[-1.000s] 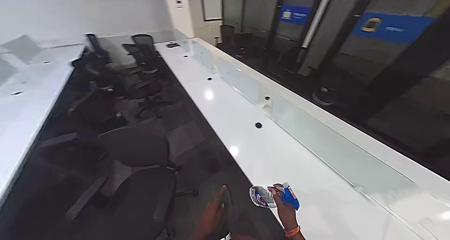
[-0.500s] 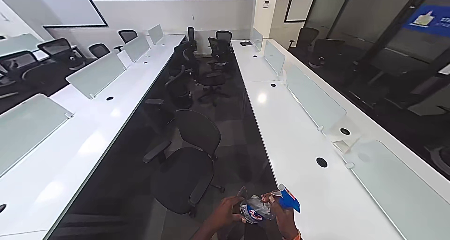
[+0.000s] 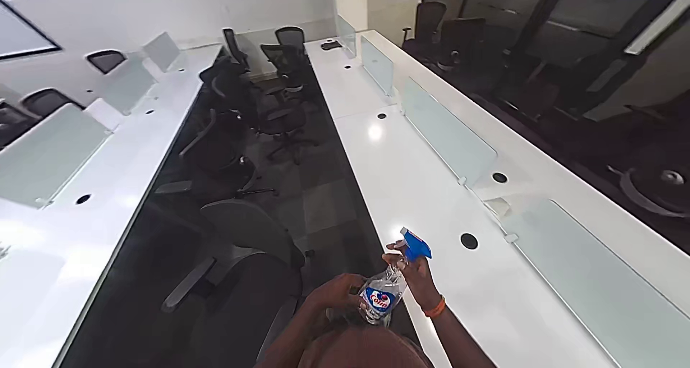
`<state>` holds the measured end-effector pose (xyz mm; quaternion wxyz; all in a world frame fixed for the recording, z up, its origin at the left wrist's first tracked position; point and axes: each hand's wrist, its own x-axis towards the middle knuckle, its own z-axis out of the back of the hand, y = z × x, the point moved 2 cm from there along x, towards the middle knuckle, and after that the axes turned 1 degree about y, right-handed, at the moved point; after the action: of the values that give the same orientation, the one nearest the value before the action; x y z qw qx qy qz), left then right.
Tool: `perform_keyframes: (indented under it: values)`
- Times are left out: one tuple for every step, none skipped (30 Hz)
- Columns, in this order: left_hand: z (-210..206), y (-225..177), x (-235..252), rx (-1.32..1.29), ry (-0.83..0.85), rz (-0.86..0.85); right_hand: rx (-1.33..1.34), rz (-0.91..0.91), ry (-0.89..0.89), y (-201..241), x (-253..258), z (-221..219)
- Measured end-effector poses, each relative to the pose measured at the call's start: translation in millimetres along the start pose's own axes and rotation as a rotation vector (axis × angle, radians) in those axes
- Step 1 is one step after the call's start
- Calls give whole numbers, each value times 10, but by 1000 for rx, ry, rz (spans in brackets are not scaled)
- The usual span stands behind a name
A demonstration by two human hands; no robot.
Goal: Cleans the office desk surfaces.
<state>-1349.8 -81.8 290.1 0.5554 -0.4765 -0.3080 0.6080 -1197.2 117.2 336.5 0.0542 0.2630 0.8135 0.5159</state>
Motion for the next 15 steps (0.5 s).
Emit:
perform_keyframes:
  values:
    - [65, -40, 148, -21, 40, -11, 32, -3, -49, 62, 74, 98]
    - [140, -81, 303, -28, 85, -26, 66, -4, -95, 141, 149, 195]
    - [201, -105, 457, -21, 128, -48, 105, 0, -124, 214, 202, 296]
    - [251, -119, 609, -13, 167, -69, 150, 16, -143, 275, 229, 397]
    - [299, -127, 765, -1, 203, -92, 196, 40, -153, 329, 237, 501]
    - [338, -125, 919, 14, 238, -113, 232, 66, -167, 374, 218, 596]
    - [374, -112, 1074, 35, 269, -133, 245, 91, -191, 416, 190, 683]
    - [419, -100, 1238, 60, 291, -155, 229, 117, -224, 465, 165, 766]
    - [464, -79, 1394, 86, 301, -177, 189, 143, -274, 513, 129, 843]
    - [515, -55, 1542, 109, 301, -189, 148, 165, -336, 556, 84, 923]
    - [574, -27, 1679, 136, 286, -190, 113, 184, -410, 588, 29, 1004]
    - [651, 6, 1806, 156, 253, -182, 70, 197, -504, 604, -32, 1092]
    - [751, 37, 1932, 182, 204, -160, 4, 199, -609, 609, -91, 1194]
    - [875, 64, 2055, 204, 146, -124, -79, 191, -717, 607, -146, 1300]
    - [1006, 113, 2166, 212, 73, -101, -163, 170, -820, 585, -209, 1401]
